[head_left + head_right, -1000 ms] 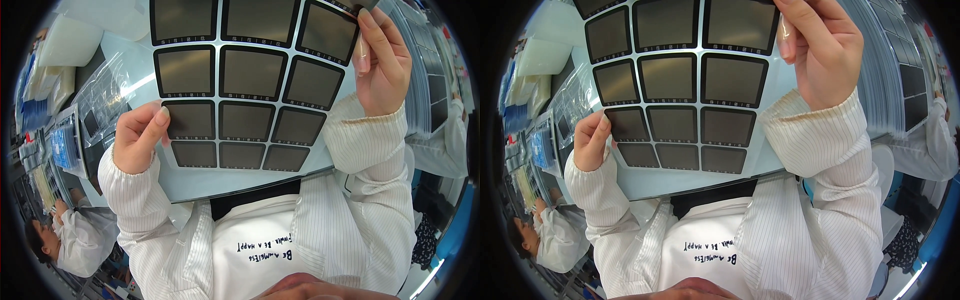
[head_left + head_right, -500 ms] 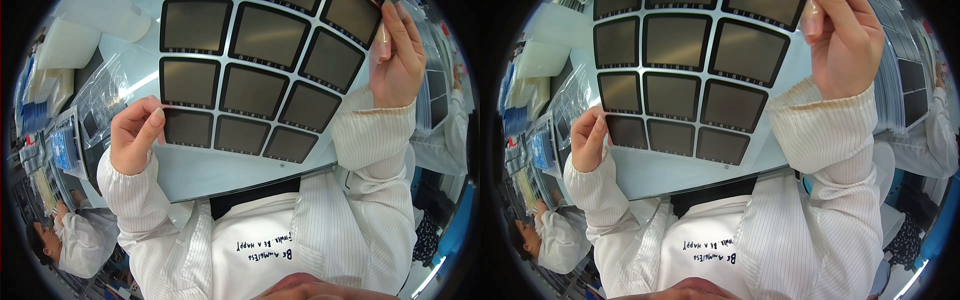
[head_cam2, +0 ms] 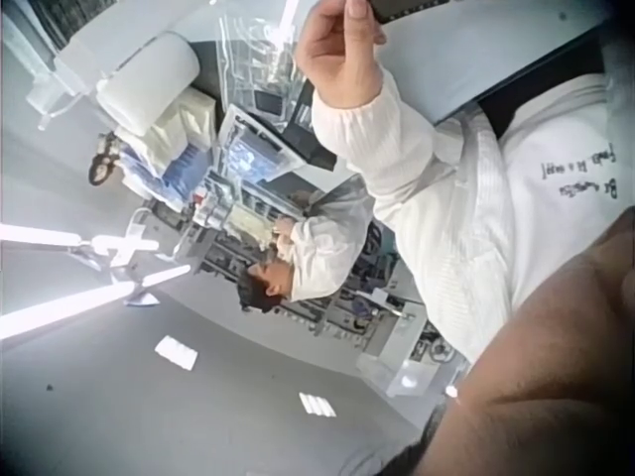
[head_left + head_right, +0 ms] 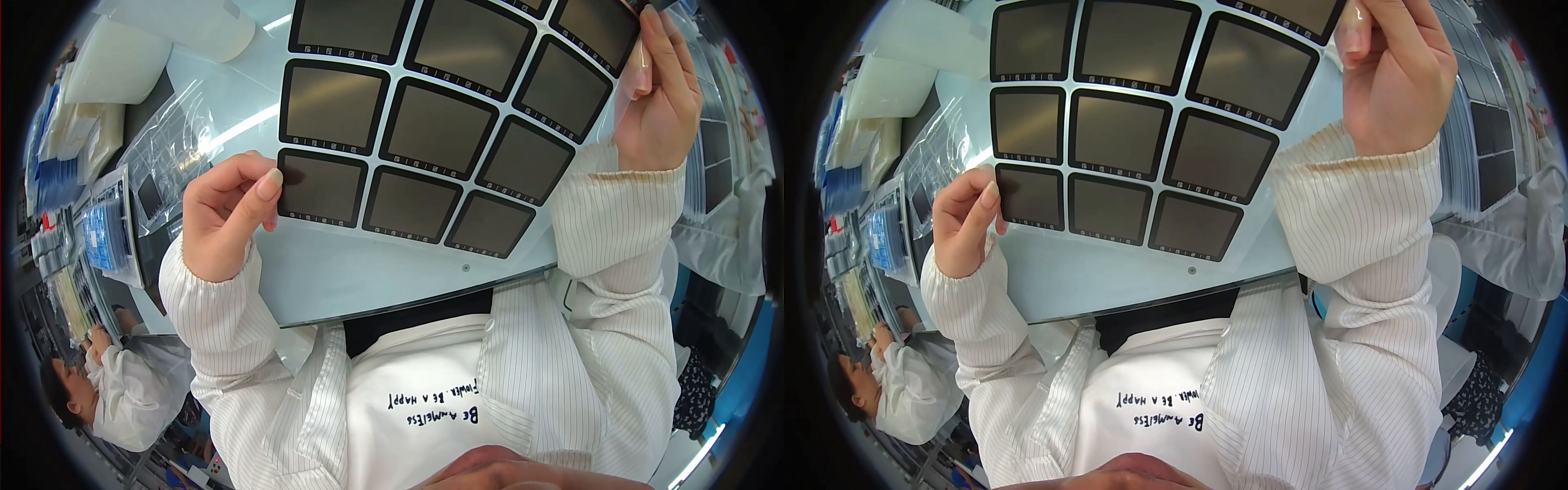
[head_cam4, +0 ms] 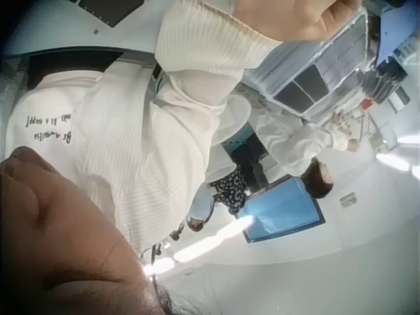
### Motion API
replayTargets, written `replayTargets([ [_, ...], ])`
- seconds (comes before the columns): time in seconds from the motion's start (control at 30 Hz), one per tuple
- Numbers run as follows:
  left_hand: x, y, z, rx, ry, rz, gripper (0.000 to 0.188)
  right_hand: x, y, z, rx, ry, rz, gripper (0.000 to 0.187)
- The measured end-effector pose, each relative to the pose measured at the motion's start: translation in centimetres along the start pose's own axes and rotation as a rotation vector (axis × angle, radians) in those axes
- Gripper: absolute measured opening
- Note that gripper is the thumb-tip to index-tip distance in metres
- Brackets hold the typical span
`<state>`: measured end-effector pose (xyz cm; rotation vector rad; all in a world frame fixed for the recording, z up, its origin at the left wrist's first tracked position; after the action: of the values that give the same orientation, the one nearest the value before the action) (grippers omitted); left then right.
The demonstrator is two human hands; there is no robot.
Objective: Inspecting and cleaning small electronic components arranged in a grid-like tray.
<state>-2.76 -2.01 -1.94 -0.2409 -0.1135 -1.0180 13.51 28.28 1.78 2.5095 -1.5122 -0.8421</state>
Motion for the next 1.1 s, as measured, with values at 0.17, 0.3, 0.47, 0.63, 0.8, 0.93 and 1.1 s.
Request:
replayTargets([
  [0.17,0.1,0.3,0.4,-0.022,-0.014,0.002,0.014,-0.5,-1.7,0.5,-0.020,-0.021,-0.099,0.011],
  [0.3,0.2,0.3,0.5,-0.015,-0.026,0.004,0.014,-1.4,-4.7,1.2,-0.139,-0.053,-0.189,0.028],
  [0.47,0.1,0.3,0.6,-0.016,-0.019,-0.004,0.015,-1.1,-4.2,1.0,-0.059,-0.091,-0.153,0.029],
  [0.63,0.4,0.2,0.5,-0.018,-0.047,0.008,0.015,-1.2,-4.1,1.7,-0.145,-0.061,-0.217,0.029],
  [0.8,0.1,0.4,0.7,-0.003,-0.037,0.000,0.015,-1.3,-4.1,0.9,-0.115,-0.057,-0.171,0.028],
  [0.93,0.3,0.4,0.6,-0.007,-0.054,0.018,0.017,-1.5,-4.5,1.0,-0.090,-0.062,-0.198,0.028],
  [1.1,0.2,0.8,0.6,0.006,-0.042,0.083,0.023,-1.5,-4.6,1.1,-0.086,-0.058,-0.197,0.027],
])
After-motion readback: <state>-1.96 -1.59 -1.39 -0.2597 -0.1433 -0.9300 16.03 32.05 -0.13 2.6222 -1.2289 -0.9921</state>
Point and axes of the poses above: each hand's wrist, its own x-axis away from the middle knuckle, its own y-axis out of the palm, z = x × y, the point moved 2 cm from there along -x, towards the middle knuckle, and after that the axes turned 7 degrees about -y, right-handed, at the moved point
